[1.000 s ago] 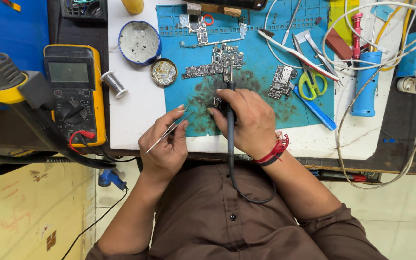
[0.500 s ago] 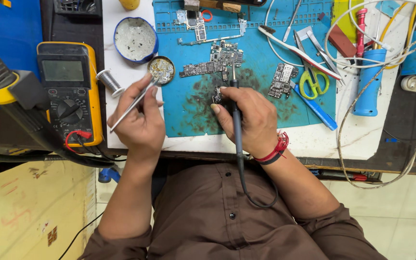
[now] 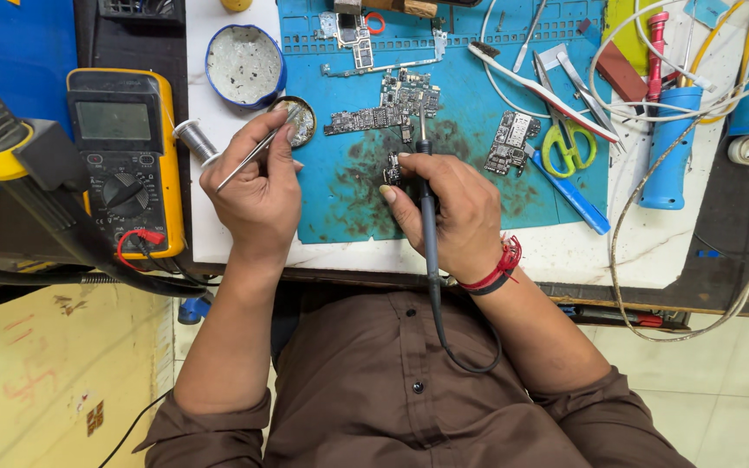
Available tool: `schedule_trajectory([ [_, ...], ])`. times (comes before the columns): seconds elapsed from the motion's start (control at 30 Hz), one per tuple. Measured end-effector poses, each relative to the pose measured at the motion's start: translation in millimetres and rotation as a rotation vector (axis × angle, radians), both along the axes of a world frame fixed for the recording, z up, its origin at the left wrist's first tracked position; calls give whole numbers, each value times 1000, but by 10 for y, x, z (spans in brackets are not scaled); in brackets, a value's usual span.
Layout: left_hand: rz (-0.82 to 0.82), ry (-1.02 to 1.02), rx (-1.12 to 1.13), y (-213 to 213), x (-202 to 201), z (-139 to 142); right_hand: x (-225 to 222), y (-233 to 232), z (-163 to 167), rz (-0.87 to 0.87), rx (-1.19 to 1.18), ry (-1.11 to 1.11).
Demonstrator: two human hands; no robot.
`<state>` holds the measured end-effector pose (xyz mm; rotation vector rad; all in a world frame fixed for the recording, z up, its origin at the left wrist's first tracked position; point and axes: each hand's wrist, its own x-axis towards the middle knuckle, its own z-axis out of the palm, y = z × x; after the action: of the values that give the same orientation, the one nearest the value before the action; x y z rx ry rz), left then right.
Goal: The person uses a soldering iron and tweezers to solder components on a small circuit board. They apply flux with a toothbrush, then continue soldering multiple points on the board while holding it steady with the tweezers.
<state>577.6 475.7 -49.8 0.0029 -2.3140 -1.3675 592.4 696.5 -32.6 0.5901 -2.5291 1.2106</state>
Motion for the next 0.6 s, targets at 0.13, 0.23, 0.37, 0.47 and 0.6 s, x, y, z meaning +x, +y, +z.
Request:
schedule_trajectory([
  [0.13, -11, 19, -16, -3, 3, -7, 2, 9, 0, 2, 5, 0],
  [0.23, 13, -1, 35, 3, 36, -20, 1, 5, -8, -4, 8, 5],
  [0.37, 67, -16, 66, 5, 84, -69, 12, 14, -15, -16, -11, -8],
  [0.47, 69, -8, 148, -7, 110, -101, 33, 31, -36, -25, -42, -27],
  [0.6, -9, -20, 457, 47, 171, -103, 68, 47, -136, -81, -318, -101],
])
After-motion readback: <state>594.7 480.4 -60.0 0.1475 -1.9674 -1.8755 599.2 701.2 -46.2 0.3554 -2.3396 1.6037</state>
